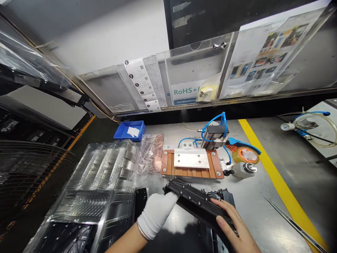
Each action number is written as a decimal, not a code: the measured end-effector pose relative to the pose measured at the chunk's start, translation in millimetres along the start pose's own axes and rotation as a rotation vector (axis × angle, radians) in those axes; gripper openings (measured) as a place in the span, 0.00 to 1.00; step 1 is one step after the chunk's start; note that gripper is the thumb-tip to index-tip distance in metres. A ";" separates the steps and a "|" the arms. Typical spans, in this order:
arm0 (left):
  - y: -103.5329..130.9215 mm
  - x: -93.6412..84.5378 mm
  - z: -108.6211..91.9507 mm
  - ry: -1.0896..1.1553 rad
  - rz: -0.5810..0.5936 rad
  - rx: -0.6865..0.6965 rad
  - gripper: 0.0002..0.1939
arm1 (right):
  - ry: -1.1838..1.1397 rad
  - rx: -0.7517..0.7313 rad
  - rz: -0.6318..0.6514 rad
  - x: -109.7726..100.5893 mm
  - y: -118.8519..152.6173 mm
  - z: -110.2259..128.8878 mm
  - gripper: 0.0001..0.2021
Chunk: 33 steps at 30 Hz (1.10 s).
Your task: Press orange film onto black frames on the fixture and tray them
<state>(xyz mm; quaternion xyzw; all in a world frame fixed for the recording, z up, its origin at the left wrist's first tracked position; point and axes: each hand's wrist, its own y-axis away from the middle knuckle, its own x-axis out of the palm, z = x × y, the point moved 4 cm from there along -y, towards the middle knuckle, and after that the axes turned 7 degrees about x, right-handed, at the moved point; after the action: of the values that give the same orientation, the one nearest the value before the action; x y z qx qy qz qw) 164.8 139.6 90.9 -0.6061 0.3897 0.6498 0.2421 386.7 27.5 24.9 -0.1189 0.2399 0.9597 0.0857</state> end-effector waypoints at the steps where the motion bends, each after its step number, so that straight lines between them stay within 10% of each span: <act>1: -4.2 1.6 0.3 -0.036 0.055 -0.012 0.17 | -0.016 0.006 -0.040 1.9 1.9 3.4 0.25; 8: -18.5 -5.8 -44.9 -0.012 0.033 0.130 0.12 | -0.067 -0.014 -0.177 19.9 7.3 19.1 0.23; 14: -25.8 10.7 -91.7 0.017 0.036 0.187 0.07 | -0.021 -0.006 -0.042 28.7 0.6 18.5 0.22; 24: -14.4 -8.2 1.2 -0.016 0.277 -0.083 0.22 | -0.057 0.065 -0.088 8.1 8.8 18.1 0.23; 33: -10.1 3.0 -11.4 -0.013 0.143 -0.106 0.17 | -0.091 0.040 -0.098 17.9 5.0 19.9 0.24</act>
<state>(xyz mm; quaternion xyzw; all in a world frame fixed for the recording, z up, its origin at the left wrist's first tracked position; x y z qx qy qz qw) 179.1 135.9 86.2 -0.5845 0.3956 0.6889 0.1650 364.7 34.6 39.3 -0.0850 0.2489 0.9537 0.1459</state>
